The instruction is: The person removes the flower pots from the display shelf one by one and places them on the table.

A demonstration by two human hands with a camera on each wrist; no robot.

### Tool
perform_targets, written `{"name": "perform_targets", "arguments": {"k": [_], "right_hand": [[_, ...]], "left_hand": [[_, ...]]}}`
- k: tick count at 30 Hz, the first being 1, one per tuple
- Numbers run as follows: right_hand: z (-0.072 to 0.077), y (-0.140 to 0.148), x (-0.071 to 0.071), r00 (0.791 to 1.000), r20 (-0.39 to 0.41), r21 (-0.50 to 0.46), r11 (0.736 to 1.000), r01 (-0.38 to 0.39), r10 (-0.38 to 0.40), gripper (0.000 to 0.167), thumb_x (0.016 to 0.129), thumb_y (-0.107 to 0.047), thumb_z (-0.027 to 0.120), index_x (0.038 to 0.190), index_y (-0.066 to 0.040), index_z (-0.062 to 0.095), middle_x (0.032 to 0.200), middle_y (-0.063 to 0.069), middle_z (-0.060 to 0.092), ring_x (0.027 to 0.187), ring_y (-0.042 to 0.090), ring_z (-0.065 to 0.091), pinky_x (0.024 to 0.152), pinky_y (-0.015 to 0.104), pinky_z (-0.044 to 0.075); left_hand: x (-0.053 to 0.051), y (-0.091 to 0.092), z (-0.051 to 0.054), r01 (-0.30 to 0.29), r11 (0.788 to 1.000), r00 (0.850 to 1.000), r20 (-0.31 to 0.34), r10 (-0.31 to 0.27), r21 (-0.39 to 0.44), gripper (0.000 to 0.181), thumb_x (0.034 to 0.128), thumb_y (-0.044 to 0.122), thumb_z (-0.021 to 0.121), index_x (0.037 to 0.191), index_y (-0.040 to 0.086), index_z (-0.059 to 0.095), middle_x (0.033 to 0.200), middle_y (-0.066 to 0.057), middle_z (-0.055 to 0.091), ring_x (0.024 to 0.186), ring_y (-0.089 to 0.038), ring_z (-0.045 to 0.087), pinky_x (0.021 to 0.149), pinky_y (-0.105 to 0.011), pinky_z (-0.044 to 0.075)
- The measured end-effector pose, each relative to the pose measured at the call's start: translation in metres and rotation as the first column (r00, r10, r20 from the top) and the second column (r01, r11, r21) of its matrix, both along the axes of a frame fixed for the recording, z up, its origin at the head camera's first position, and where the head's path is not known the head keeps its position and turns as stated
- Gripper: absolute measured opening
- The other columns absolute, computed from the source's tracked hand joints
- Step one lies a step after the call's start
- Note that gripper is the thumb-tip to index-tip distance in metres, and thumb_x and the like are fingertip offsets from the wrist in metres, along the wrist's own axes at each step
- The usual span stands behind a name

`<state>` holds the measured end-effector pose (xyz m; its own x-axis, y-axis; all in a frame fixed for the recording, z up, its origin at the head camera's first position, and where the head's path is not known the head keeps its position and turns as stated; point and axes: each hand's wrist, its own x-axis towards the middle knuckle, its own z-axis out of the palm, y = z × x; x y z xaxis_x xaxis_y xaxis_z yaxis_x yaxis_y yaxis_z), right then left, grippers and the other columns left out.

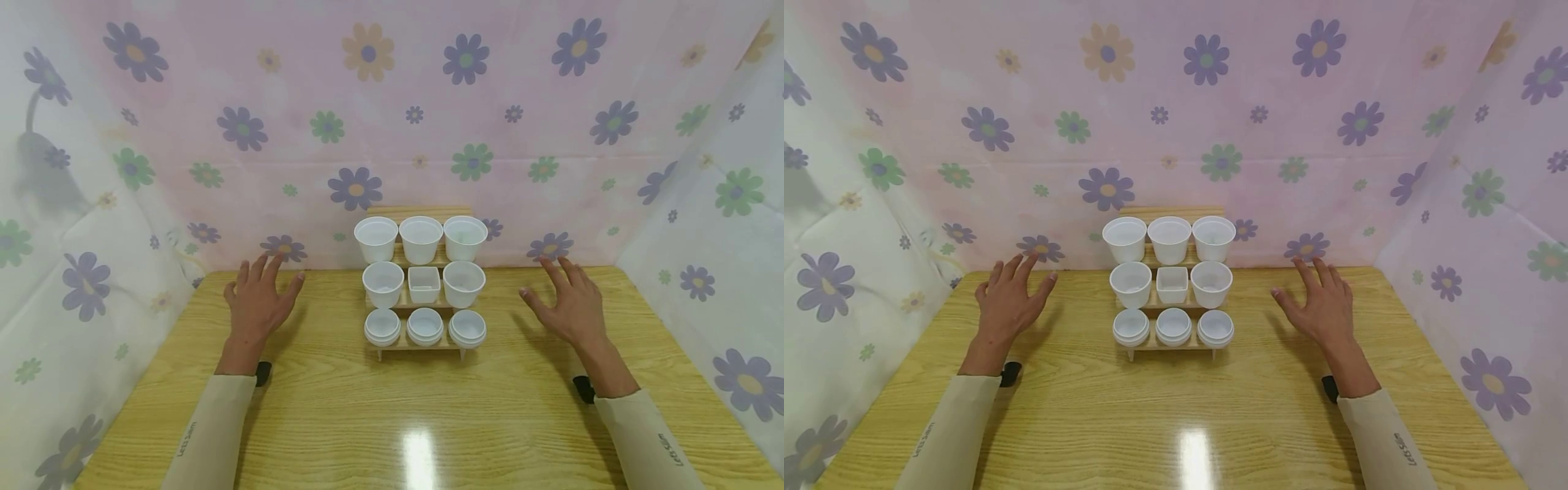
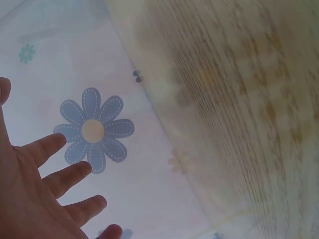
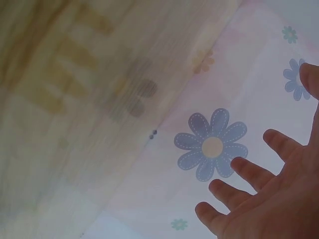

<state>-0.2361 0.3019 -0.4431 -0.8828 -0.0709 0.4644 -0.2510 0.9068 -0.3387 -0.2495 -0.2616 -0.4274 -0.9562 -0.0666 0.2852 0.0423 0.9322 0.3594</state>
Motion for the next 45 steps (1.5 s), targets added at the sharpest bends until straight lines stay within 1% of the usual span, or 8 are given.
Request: {"name": "perform_targets", "arguments": {"k": [7, 13, 21, 27, 31, 35, 39, 45], "right_hand": [[0.0, -0.001, 0.0, 1.0, -0.012, -0.014, 1.0, -0.018, 0.018, 0.074, 0.097, -0.049, 0.072, 0.156, -0.01, 0.05, 0.158, 0.034, 0.042, 0.14, 0.062, 0.041, 0.105, 0.082, 0.032], [0.002, -0.004, 0.001, 0.999, -0.02, -0.014, 1.0, -0.027, 0.027, 0.074, 0.096, -0.048, 0.074, 0.154, -0.009, 0.052, 0.157, 0.034, 0.044, 0.138, 0.061, 0.044, 0.105, 0.08, 0.036], [0.002, -0.005, 0.0, 0.999, -0.022, -0.03, 0.999, -0.04, 0.039, 0.072, 0.096, -0.044, 0.076, 0.153, -0.008, 0.054, 0.151, 0.033, 0.05, 0.131, 0.06, 0.05, 0.1, 0.079, 0.041], [0.004, -0.008, 0.002, 0.999, 0.004, -0.062, 0.997, -0.041, 0.041, 0.069, 0.097, -0.042, 0.075, 0.152, -0.005, 0.055, 0.151, 0.032, 0.05, 0.13, 0.06, 0.051, 0.1, 0.079, 0.042], [0.005, -0.011, 0.002, 0.999, 0.0, -0.078, 0.996, -0.052, 0.052, 0.065, 0.097, -0.039, 0.075, 0.148, -0.004, 0.057, 0.15, 0.031, 0.051, 0.132, 0.058, 0.05, 0.101, 0.078, 0.042], [0.004, -0.014, 0.001, 0.997, -0.031, -0.091, 0.993, -0.08, 0.078, 0.059, 0.096, -0.035, 0.077, 0.144, -0.004, 0.061, 0.146, 0.029, 0.055, 0.132, 0.055, 0.051, 0.101, 0.076, 0.042], [0.003, -0.017, 0.002, 0.992, -0.056, -0.107, 0.987, -0.121, 0.115, 0.056, 0.095, -0.032, 0.078, 0.14, -0.002, 0.063, 0.141, 0.028, 0.058, 0.128, 0.053, 0.054, 0.1, 0.075, 0.043], [0.003, -0.025, 0.003, 0.983, -0.074, -0.112, 0.978, -0.177, 0.169, 0.056, 0.094, -0.027, 0.079, 0.14, 0.0, 0.064, 0.139, 0.025, 0.059, 0.126, 0.052, 0.056, 0.1, 0.072, 0.044]], "left_hand": [[0.0, 0.0, -0.001, 0.008, 1.0, 0.999, -0.037, -0.007, 0.026, 0.077, 0.1066, 0.068, 0.041, 0.161, 0.014, 0.043, 0.167, -0.022, 0.035, 0.155, -0.054, 0.021, 0.111, -0.081, 0.019], [-0.001, 0.002, -0.002, 0.013, 0.999, 0.999, -0.04, -0.011, 0.037, 0.076, 0.1073, 0.066, 0.043, 0.161, 0.013, 0.043, 0.165, -0.022, 0.038, 0.154, -0.051, 0.025, 0.112, -0.079, 0.021], [-0.001, 0.008, 0.0, 0.043, 0.995, 0.996, -0.079, -0.036, 0.089, 0.068, 0.1084, 0.058, 0.048, 0.155, 0.008, 0.05, 0.159, -0.023, 0.046, 0.147, -0.048, 0.038, 0.111, -0.076, 0.025], [-0.004, 0.012, -0.002, 0.065, 0.991, 0.996, -0.076, -0.056, 0.119, 0.068, 0.1084, 0.059, 0.048, 0.152, 0.008, 0.053, 0.156, -0.023, 0.049, 0.143, -0.05, 0.043, 0.109, -0.077, 0.027], [-0.006, 0.016, -0.004, 0.086, 0.984, 0.994, -0.074, -0.075, 0.153, 0.065, 0.1086, 0.057, 0.049, 0.151, 0.008, 0.055, 0.153, -0.022, 0.053, 0.14, -0.051, 0.047, 0.109, -0.077, 0.028], [-0.005, 0.02, -0.005, 0.106, 0.978, 0.992, -0.079, -0.093, 0.179, 0.062, 0.1091, 0.054, 0.051, 0.149, 0.007, 0.057, 0.148, -0.021, 0.058, 0.136, -0.05, 0.051, 0.107, -0.077, 0.03], [-0.004, 0.025, -0.007, 0.123, 0.974, 0.992, -0.065, -0.113, 0.188, 0.061, 0.1096, 0.053, 0.051, 0.147, 0.006, 0.058, 0.144, -0.02, 0.061, 0.135, -0.049, 0.052, 0.107, -0.077, 0.031], [-0.003, 0.034, -0.009, 0.161, 0.966, 0.986, -0.067, -0.151, 0.201, 0.056, 0.1095, 0.049, 0.054, 0.142, 0.004, 0.061, 0.139, -0.019, 0.065, 0.133, -0.045, 0.055, 0.111, -0.072, 0.033]]}}
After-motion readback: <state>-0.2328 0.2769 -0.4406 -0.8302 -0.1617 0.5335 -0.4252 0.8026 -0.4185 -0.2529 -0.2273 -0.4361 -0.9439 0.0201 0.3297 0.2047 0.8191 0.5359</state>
